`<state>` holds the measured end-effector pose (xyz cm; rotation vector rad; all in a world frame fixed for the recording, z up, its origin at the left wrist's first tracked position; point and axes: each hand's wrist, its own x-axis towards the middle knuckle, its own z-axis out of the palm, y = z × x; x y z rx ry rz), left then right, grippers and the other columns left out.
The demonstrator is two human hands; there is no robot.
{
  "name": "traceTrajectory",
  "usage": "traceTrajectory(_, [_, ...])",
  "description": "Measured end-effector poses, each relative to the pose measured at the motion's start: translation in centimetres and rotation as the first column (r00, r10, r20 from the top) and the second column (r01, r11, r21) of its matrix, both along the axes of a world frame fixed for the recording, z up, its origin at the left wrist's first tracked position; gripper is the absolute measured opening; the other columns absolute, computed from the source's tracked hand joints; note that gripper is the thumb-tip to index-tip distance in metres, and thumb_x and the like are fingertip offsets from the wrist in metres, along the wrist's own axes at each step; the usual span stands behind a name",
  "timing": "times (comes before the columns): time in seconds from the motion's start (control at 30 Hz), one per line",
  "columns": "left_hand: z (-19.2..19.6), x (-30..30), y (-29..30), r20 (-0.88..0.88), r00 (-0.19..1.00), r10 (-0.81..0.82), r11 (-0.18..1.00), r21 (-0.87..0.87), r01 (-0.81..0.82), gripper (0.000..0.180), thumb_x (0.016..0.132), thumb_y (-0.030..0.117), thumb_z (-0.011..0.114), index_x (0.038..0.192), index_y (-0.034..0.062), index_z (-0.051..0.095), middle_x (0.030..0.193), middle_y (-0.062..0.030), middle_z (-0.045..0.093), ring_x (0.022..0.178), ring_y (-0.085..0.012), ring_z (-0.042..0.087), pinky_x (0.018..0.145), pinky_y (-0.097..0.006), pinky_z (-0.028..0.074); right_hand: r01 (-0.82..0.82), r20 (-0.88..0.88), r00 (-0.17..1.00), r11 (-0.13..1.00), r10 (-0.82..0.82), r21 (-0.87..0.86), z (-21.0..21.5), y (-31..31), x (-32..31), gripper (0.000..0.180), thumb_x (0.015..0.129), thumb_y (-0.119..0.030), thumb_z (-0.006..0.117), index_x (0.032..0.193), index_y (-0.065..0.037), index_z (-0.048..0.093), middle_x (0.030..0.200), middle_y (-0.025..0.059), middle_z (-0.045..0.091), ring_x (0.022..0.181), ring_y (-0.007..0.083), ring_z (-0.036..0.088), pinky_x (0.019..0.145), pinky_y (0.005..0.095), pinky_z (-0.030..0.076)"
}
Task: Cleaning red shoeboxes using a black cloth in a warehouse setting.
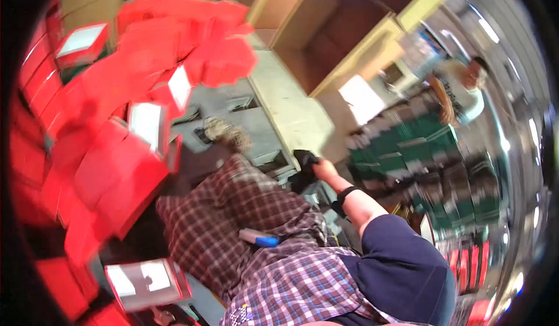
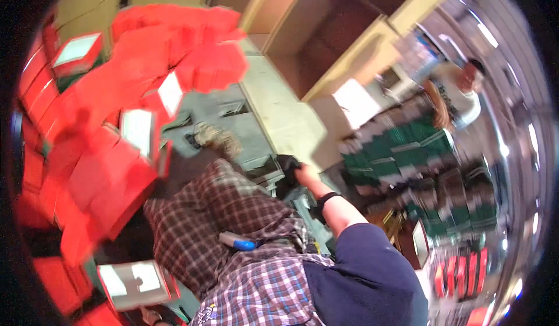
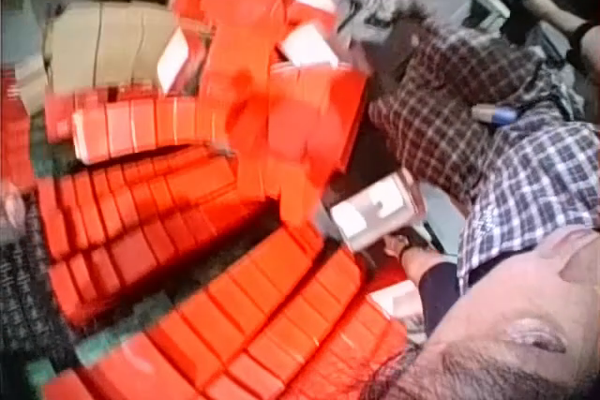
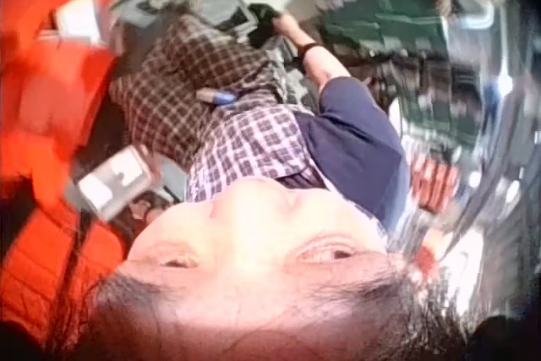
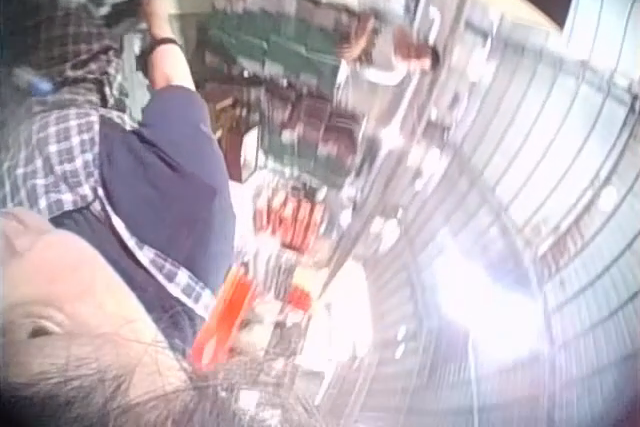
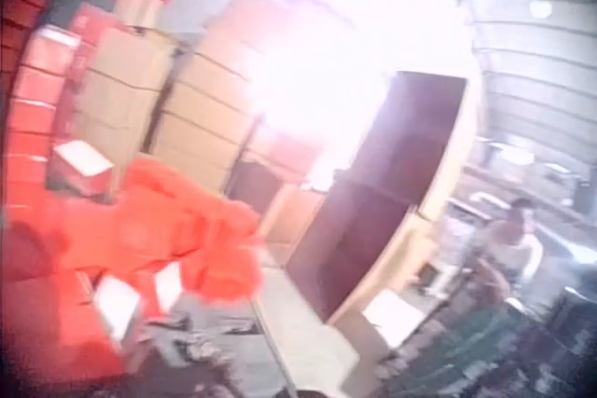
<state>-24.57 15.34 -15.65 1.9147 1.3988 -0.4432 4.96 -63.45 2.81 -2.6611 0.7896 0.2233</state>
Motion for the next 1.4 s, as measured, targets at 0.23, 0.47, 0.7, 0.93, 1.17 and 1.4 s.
traceTrajectory(0.23, [-1.6,18.6,-3.1,0.297,0.915,-0.273,0.959,0.006,0.284,0.052,0.090,0.009,0.058,0.141,0.0115,0.048,0.104,-0.0204,0.065,0.089,-0.0312,0.062,0.078,-0.044,0.048,0.234,0.033,0.972,0.972,-0.233,-0.026,1.0,-0.8,-9.3,0.034,0.083,-0.029,0.057,0.103,-0.003,0.066,0.095,0.0255,0.068,0.098,0.0417,0.064,0.084,0.0483,0.049])
traceTrajectory(0.47, [5.0,27.3,-4.2,0.521,0.773,-0.361,0.932,0.163,0.325,0.047,0.092,0.013,0.055,0.138,0.0083,0.050,0.106,-0.0213,0.065,0.091,-0.0338,0.062,0.079,-0.045,0.048,0.447,0.094,0.891,0.894,-0.445,-0.008,-1.6,-2.1,-18.5,0.037,0.083,-0.028,0.057,0.108,-0.002,0.064,0.097,0.0261,0.067,0.097,0.0410,0.065,0.086,0.0475,0.050])
traceTrajectory(0.7, [14.2,28.8,-3.0,0.669,0.621,-0.409,0.908,0.368,0.201,0.044,0.094,0.016,0.053,0.136,0.0050,0.052,0.108,-0.0222,0.064,0.093,-0.0363,0.062,0.080,-0.046,0.048,0.511,0.181,0.829,0.848,-0.530,0.143,-4.3,-1.9,-20.4,0.038,0.082,-0.029,0.057,0.107,-0.001,0.064,0.096,0.0256,0.068,0.095,0.0399,0.066,0.085,0.0463,0.051])
traceTrajectory(0.93, [21.7,26.6,-5.8,0.784,0.470,-0.405,0.883,0.468,-0.020,0.042,0.096,0.019,0.051,0.134,0.0018,0.053,0.110,-0.0230,0.064,0.094,-0.0388,0.062,0.082,-0.047,0.048,0.393,0.379,0.699,0.768,-0.607,0.505,-4.2,-4.2,-12.8,0.040,0.084,-0.024,0.055,0.117,-0.002,0.062,0.097,0.0238,0.069,0.094,0.0368,0.067,0.083,0.0429,0.051])
traceTrajectory(1.17, [30.6,25.8,-10.7,0.851,0.265,-0.453,0.846,0.504,-0.174,0.042,0.098,0.022,0.049,0.131,-0.0015,0.055,0.112,-0.0239,0.064,0.096,-0.0413,0.062,0.083,-0.048,0.048,-0.003,0.531,0.732,0.778,-0.426,0.629,0.3,1.0,-5.8,0.033,0.090,-0.005,0.052,0.121,-0.001,0.060,0.109,0.0062,0.068,0.103,0.0165,0.059,0.093,0.0327,0.046])
traceTrajectory(1.4, [36.1,25.6,-14.5,0.263,0.204,-0.943,0.265,0.964,-0.014,0.061,0.091,0.015,0.056,0.146,-0.0031,0.038,0.092,-0.0293,0.063,0.077,-0.0424,0.058,0.069,-0.049,0.047,-0.180,0.634,0.693,0.769,-0.343,0.613,3.6,4.1,-6.7,0.033,0.089,-0.007,0.054,0.121,0.000,0.059,0.106,0.0072,0.068,0.101,0.0176,0.059,0.091,0.0328,0.047])
